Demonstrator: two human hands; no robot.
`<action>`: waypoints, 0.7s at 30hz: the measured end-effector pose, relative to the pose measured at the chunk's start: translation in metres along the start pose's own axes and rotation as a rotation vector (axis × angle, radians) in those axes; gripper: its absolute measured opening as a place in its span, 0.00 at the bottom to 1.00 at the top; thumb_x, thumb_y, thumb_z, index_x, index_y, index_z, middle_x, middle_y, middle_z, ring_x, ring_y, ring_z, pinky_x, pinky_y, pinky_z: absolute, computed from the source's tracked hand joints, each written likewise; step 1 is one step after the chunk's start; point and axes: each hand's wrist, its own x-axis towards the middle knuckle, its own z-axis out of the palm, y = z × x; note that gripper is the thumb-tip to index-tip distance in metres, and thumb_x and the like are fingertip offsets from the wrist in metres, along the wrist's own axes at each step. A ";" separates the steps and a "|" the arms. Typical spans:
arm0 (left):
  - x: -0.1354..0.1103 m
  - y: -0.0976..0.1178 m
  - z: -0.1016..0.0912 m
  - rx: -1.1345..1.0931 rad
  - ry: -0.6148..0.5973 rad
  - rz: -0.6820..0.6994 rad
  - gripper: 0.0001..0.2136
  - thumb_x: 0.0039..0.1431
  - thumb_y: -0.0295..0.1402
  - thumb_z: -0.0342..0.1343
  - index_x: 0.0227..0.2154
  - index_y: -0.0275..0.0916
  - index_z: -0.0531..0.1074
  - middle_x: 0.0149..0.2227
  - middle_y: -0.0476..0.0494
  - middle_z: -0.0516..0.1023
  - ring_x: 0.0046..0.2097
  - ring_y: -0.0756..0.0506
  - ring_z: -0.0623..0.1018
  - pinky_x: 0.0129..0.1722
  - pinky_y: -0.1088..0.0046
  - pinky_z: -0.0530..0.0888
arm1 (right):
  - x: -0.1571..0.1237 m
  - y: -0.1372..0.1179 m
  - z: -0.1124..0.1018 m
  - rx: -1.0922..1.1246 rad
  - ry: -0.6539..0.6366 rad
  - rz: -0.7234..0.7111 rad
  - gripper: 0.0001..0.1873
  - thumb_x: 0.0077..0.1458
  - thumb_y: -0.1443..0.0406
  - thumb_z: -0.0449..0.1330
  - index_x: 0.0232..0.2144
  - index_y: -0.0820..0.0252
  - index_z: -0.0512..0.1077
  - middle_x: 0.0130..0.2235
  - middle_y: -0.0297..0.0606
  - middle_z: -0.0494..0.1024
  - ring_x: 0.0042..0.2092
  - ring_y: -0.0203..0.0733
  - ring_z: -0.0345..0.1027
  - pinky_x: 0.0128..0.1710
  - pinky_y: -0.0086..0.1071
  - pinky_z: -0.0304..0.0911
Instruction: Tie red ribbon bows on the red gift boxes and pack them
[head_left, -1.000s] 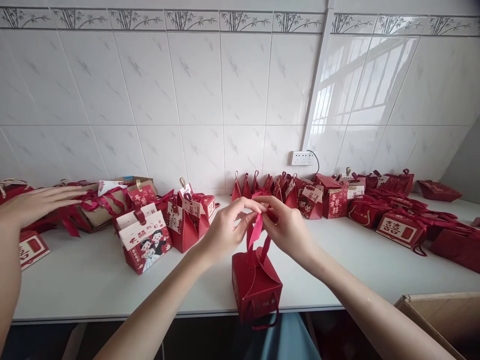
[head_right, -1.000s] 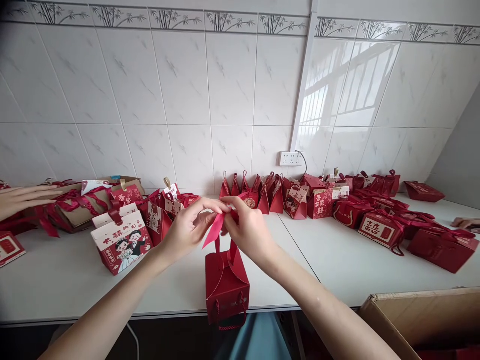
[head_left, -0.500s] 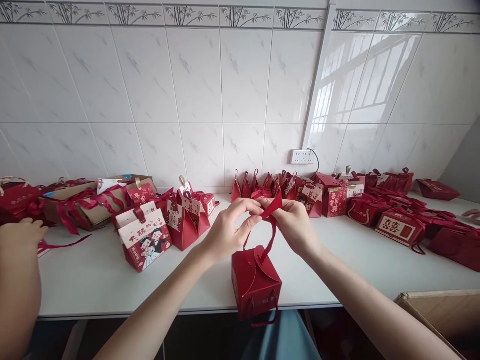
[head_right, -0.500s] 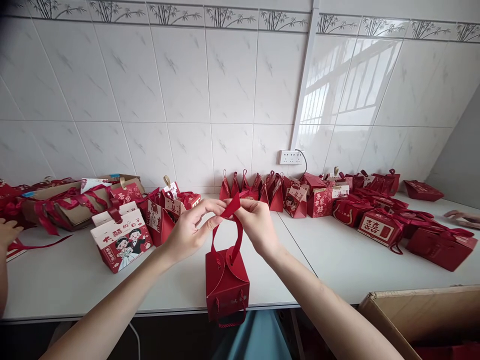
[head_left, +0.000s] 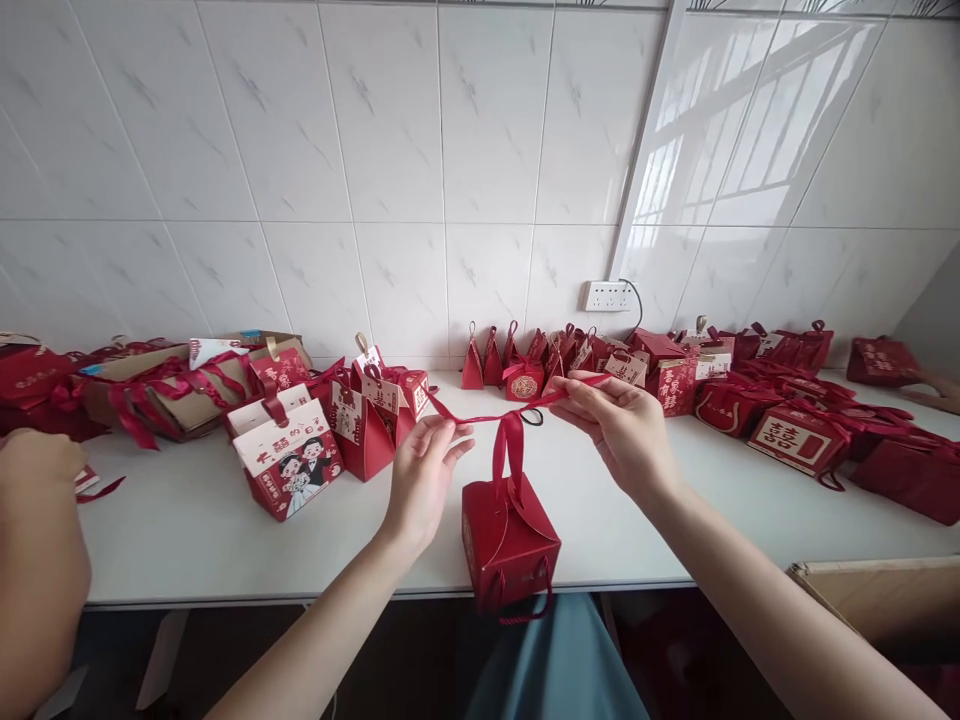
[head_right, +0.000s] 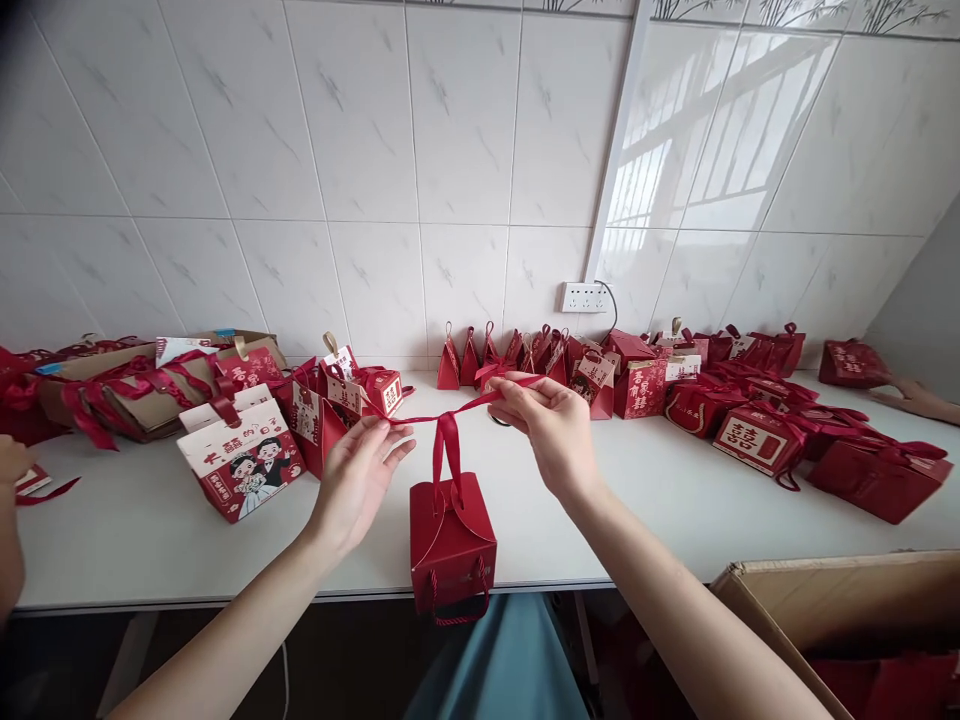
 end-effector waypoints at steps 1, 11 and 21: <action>-0.003 0.000 -0.004 -0.021 0.028 -0.022 0.09 0.47 0.35 0.64 0.26 0.37 0.70 0.29 0.50 0.73 0.37 0.50 0.75 0.44 0.69 0.73 | -0.001 0.001 -0.005 0.010 0.029 0.004 0.15 0.39 0.60 0.71 0.27 0.63 0.75 0.33 0.41 0.81 0.34 0.42 0.77 0.41 0.39 0.75; -0.026 0.004 -0.051 0.001 0.258 -0.160 0.10 0.43 0.33 0.66 0.22 0.37 0.69 0.25 0.50 0.71 0.34 0.50 0.75 0.39 0.73 0.75 | -0.023 0.013 -0.068 0.033 0.313 0.058 0.14 0.33 0.64 0.73 0.24 0.60 0.75 0.28 0.36 0.80 0.33 0.38 0.76 0.36 0.32 0.76; -0.025 -0.006 -0.103 0.424 0.220 -0.270 0.12 0.44 0.38 0.61 0.26 0.38 0.66 0.27 0.50 0.69 0.29 0.49 0.73 0.33 0.67 0.75 | -0.045 0.035 -0.119 -0.314 0.319 0.165 0.20 0.33 0.55 0.71 0.27 0.59 0.72 0.28 0.37 0.79 0.24 0.33 0.66 0.19 0.25 0.63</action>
